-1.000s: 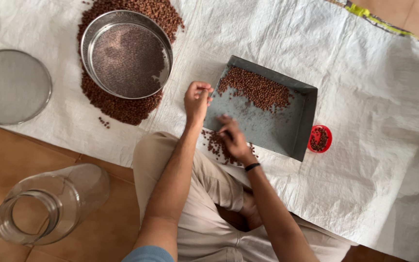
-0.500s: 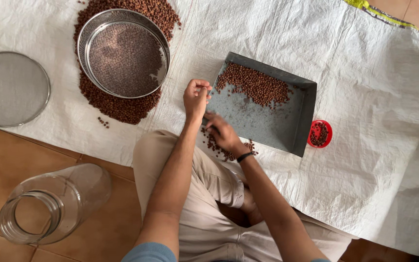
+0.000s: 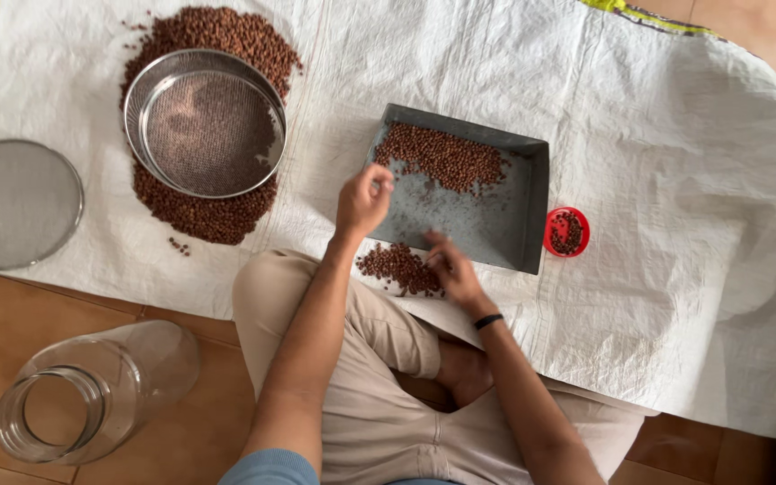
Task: The person sits on the floor and sorts brown seeds from a metal tray by hand, picking out specific items and placing them into a small red container. A metal sieve and a glass jar are also present on the white cloth.
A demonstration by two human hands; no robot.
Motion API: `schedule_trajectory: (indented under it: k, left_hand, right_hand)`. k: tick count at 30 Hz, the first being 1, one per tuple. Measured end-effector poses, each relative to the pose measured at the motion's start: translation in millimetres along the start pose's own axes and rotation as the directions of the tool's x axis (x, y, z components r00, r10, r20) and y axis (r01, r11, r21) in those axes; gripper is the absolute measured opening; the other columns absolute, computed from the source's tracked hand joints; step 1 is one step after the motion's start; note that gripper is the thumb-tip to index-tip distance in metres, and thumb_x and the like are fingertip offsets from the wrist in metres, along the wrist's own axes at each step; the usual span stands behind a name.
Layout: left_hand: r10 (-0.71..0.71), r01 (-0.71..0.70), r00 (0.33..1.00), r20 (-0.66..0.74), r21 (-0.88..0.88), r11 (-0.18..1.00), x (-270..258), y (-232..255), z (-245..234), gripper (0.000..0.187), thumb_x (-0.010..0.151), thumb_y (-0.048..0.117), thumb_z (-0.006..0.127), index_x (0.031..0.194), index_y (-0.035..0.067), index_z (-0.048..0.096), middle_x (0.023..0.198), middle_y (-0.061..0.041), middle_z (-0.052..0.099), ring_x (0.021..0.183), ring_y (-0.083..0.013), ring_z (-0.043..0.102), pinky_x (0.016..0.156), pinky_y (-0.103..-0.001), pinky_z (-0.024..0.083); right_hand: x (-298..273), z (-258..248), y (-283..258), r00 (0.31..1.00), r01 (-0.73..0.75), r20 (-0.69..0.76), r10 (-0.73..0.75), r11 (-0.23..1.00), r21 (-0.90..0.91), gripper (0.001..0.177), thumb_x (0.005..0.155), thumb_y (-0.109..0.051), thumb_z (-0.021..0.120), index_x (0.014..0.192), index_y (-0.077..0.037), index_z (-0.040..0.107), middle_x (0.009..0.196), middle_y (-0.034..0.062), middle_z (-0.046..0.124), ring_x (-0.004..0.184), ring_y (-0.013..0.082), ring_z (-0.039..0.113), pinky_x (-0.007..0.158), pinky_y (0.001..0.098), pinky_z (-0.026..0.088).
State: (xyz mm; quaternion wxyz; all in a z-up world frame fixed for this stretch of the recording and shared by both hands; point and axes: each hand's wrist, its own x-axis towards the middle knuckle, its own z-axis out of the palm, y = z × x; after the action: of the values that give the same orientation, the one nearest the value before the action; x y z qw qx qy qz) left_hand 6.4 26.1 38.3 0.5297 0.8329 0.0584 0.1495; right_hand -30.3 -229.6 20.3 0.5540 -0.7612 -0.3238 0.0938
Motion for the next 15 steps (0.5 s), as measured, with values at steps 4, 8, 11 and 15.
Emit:
schedule_trajectory:
  k: [4, 8, 11, 15]
  left_hand:
    - [0.205, -0.232, 0.973, 0.109, 0.434, 0.870, -25, -1, 15, 0.015, 0.092, 0.007, 0.064, 0.107, 0.008, 0.063, 0.105, -0.011, 0.072, 0.098, -0.0306, 0.070, 0.081, -0.043, 0.058]
    - [-0.056, -0.173, 0.939, 0.341, 0.605, 0.777, -42, -17, 27, 0.011, 0.090, 0.011, 0.068, 0.099, 0.008, 0.064, 0.102, -0.013, 0.070, 0.098, -0.0305, 0.069, 0.084, -0.044, 0.056]
    - [-0.036, -0.190, 0.915, 0.401, 0.509, 0.839, -46, -25, 30, 0.015, 0.083, 0.014, 0.074, 0.095, 0.007, 0.069, 0.100, -0.014, 0.070, 0.094, -0.0322, 0.069, 0.081, -0.046, 0.056]
    - [-0.231, -0.011, 0.815, 0.532, 0.412, 0.911, -46, -20, 28, 0.010, 0.090, 0.019, 0.071, 0.094, 0.010, 0.074, 0.096, -0.010, 0.075, 0.088, -0.0262, 0.073, 0.083, -0.041, 0.057]
  right_hand:
    - [-15, 12, -24, 0.986, 0.039, 0.164, -0.020, 0.992, -0.118, 0.015, 0.092, 0.005, 0.065, 0.102, -0.005, 0.060, 0.138, 0.0159, 0.066, 0.137, 0.0371, 0.055, 0.109, 0.0454, 0.048]
    - [-27, 0, -10, 0.972, -0.229, 0.068, 0.226, 0.972, 0.043, 0.013, 0.096, 0.001, 0.060, 0.108, -0.006, 0.062, 0.126, 0.0108, 0.074, 0.114, 0.0290, 0.073, 0.088, 0.0402, 0.061]
    - [-31, -22, 20, 0.965, -0.186, -0.124, 0.232, 0.934, 0.304, 0.013, 0.097, -0.001, 0.057, 0.108, -0.006, 0.061, 0.116, 0.0146, 0.074, 0.112, 0.0262, 0.073, 0.095, 0.0401, 0.063]
    - [-40, -50, 40, 0.850, -0.139, -0.259, 0.460, 0.668, 0.731, 0.008, 0.103, -0.009, 0.052, 0.104, -0.009, 0.059, 0.099, 0.0126, 0.073, 0.085, 0.0198, 0.071, 0.073, 0.0331, 0.059]
